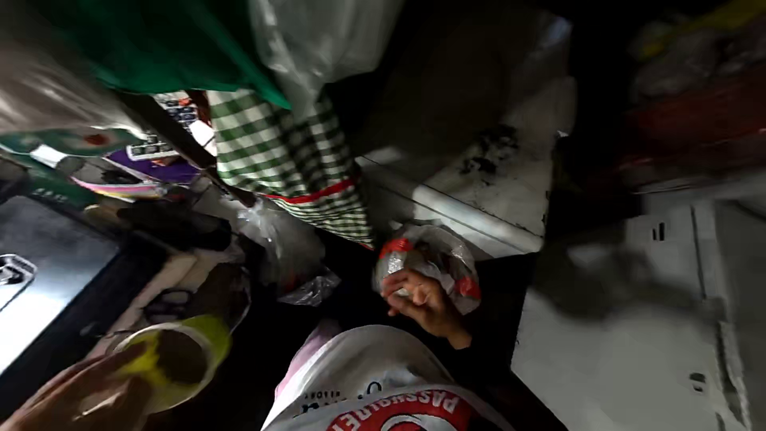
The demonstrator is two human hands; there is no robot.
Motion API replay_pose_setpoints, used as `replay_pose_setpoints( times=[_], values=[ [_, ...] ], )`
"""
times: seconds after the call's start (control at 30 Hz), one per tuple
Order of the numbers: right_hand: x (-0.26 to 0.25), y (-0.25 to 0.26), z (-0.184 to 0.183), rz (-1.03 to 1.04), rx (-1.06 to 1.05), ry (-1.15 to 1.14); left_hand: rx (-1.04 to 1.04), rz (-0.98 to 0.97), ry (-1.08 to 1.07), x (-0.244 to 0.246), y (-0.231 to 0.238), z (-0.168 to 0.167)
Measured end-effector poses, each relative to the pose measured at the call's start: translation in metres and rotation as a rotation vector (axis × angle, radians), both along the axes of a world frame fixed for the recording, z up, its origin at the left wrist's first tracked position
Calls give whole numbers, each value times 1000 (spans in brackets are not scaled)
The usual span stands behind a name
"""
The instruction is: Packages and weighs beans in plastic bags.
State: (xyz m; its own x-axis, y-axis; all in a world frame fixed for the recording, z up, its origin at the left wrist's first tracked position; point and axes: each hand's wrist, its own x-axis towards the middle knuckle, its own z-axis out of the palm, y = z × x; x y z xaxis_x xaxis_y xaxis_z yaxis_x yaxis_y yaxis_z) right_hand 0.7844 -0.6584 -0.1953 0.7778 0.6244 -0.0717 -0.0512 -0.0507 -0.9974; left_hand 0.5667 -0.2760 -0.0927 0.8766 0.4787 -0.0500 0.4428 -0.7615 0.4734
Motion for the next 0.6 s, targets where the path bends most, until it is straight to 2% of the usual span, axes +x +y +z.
replay_pose_setpoints(
  times=[0.07, 0.17, 0.23, 0.3, 0.37, 0.43, 0.6],
  values=[
    [-10, -2, 4, 101, 11, 42, 5, -173, -116, 62, -67, 0],
    [-16, -18, 5, 135, 88, 86, -42, -416, -292, 127, -158, -25],
    [-22, -37, -1, 28, 145, 39, -189, -603, -308, 154, -207, -46],
    [-32, -59, -14, -182, 184, 83, -309, -728, -319, 170, -243, -66],
    [-44, -86, -28, -390, 261, 276, -467, -769, -298, 187, -258, -76],
    [-54, -114, -36, -556, 244, 399, -556, -769, -142, 207, -253, -88],
    [-67, -167, -54, -623, 340, 468, -373, -959, 334, 239, -246, -151]
  ],
)
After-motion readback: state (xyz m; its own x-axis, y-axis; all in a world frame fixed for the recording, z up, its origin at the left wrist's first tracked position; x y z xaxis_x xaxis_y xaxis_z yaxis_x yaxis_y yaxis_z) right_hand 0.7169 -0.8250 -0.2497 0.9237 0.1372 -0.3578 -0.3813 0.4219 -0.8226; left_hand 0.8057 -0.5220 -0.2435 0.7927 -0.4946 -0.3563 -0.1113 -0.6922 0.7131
